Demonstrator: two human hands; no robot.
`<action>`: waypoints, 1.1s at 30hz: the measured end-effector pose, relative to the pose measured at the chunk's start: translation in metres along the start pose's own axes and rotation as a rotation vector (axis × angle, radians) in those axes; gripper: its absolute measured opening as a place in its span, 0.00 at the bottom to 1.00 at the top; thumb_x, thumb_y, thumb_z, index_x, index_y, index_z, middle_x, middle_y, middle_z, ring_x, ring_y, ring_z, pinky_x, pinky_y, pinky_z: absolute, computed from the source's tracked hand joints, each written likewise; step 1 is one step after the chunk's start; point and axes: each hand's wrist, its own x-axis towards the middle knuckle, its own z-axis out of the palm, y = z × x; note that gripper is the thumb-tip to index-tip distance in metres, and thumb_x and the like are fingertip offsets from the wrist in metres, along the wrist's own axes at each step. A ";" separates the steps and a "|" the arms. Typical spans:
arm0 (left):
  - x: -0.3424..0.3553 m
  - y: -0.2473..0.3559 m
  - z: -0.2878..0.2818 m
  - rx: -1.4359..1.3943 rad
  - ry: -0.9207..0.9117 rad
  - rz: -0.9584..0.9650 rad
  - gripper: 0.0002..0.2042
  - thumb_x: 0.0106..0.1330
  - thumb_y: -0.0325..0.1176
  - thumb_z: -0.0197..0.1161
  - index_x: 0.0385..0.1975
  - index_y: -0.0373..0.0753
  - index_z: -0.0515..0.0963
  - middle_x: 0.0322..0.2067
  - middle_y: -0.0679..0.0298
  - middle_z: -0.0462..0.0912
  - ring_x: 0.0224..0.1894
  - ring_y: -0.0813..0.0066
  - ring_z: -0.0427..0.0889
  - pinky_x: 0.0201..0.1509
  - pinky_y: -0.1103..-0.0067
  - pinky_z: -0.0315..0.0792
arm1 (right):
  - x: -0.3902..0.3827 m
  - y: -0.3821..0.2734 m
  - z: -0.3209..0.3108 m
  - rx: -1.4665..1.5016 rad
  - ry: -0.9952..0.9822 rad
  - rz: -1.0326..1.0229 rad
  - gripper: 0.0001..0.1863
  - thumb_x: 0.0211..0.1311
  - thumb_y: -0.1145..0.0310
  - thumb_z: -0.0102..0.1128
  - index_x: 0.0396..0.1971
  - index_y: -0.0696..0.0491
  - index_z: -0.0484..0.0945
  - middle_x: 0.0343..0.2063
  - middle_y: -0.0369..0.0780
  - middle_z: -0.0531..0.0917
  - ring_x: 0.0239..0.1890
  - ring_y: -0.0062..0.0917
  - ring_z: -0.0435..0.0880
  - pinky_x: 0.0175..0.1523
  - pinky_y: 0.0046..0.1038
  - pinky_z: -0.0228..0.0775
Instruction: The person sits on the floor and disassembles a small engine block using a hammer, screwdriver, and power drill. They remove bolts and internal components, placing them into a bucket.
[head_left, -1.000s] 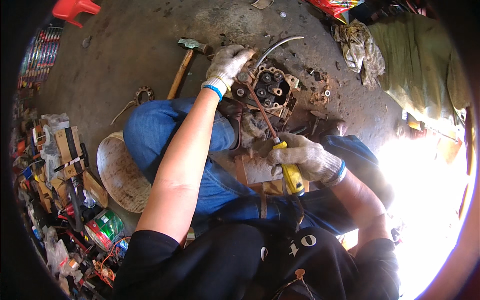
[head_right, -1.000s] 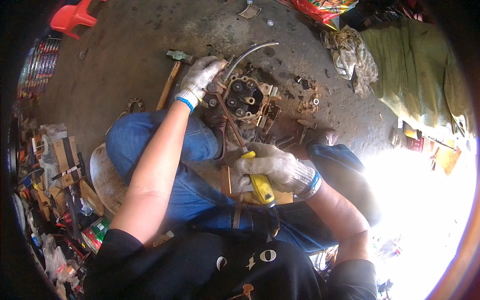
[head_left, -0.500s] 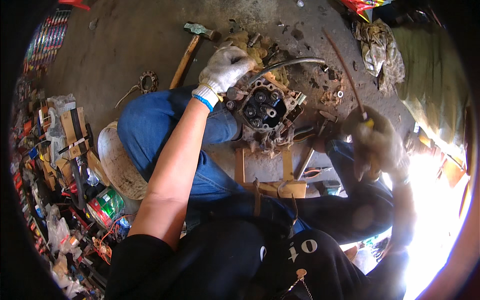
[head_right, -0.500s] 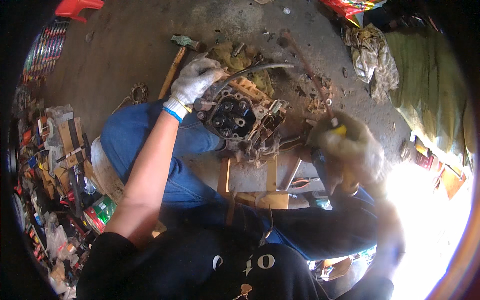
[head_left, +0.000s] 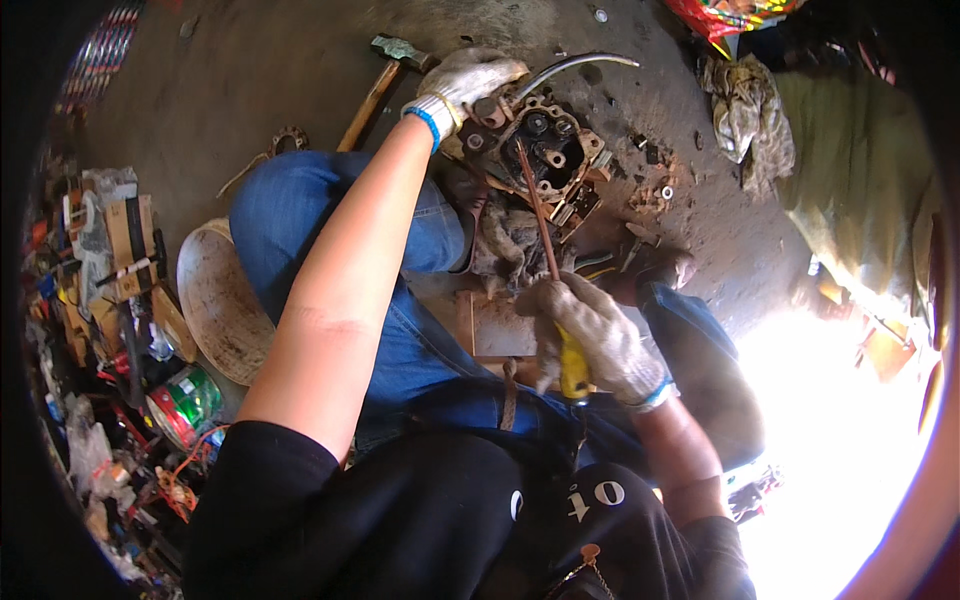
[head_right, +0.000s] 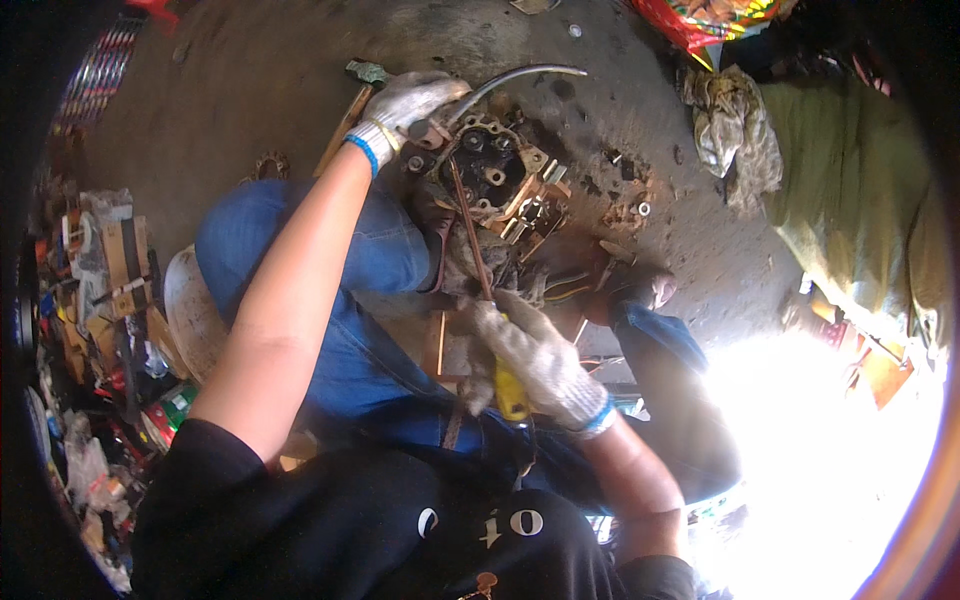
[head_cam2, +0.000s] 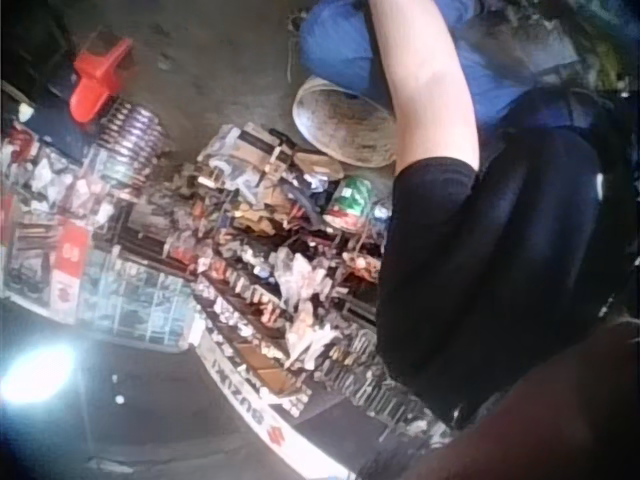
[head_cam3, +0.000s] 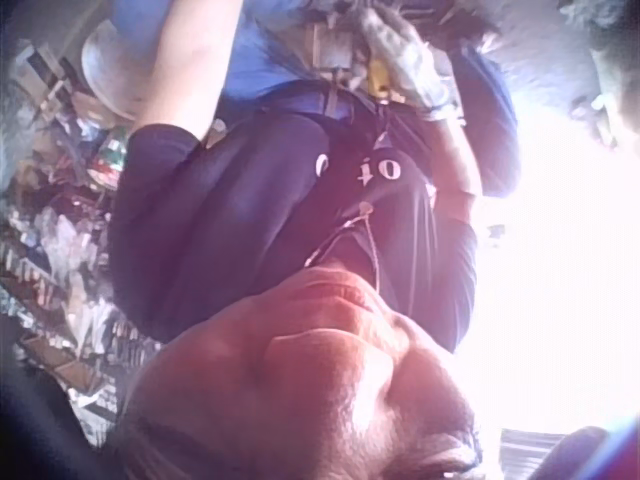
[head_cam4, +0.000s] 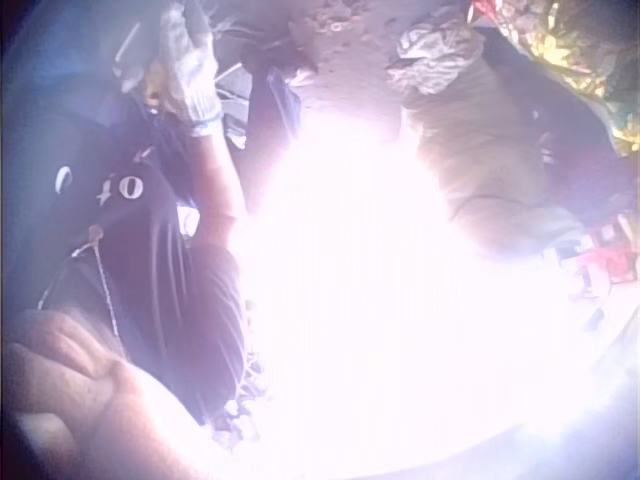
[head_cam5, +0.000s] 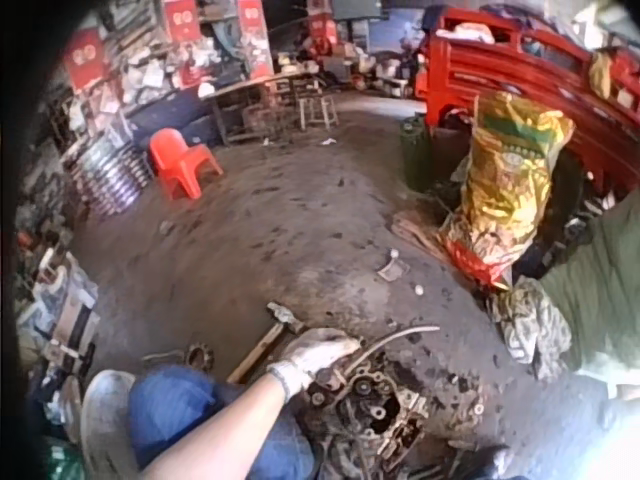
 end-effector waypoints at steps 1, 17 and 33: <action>-0.002 0.001 0.002 -0.069 0.002 0.013 0.17 0.63 0.52 0.69 0.40 0.45 0.88 0.30 0.72 0.84 0.31 0.81 0.78 0.34 0.79 0.71 | 0.006 0.007 0.006 -0.053 0.010 -0.049 0.28 0.78 0.47 0.45 0.50 0.62 0.76 0.25 0.38 0.80 0.25 0.20 0.82 0.33 0.21 0.75; 0.002 -0.005 0.014 -0.052 0.024 0.045 0.20 0.63 0.53 0.68 0.44 0.44 0.87 0.37 0.70 0.87 0.39 0.77 0.80 0.48 0.79 0.72 | 0.058 0.058 0.051 -0.268 0.245 -0.295 0.23 0.77 0.52 0.49 0.56 0.56 0.75 0.29 0.35 0.80 0.28 0.17 0.77 0.35 0.21 0.74; -0.040 0.021 0.015 0.191 0.060 0.052 0.18 0.63 0.53 0.66 0.40 0.47 0.87 0.26 0.70 0.85 0.33 0.77 0.83 0.44 0.73 0.77 | 0.017 -0.090 -0.052 -0.186 -0.191 0.354 0.29 0.69 0.52 0.60 0.59 0.60 0.74 0.41 0.47 0.84 0.29 0.27 0.85 0.31 0.28 0.83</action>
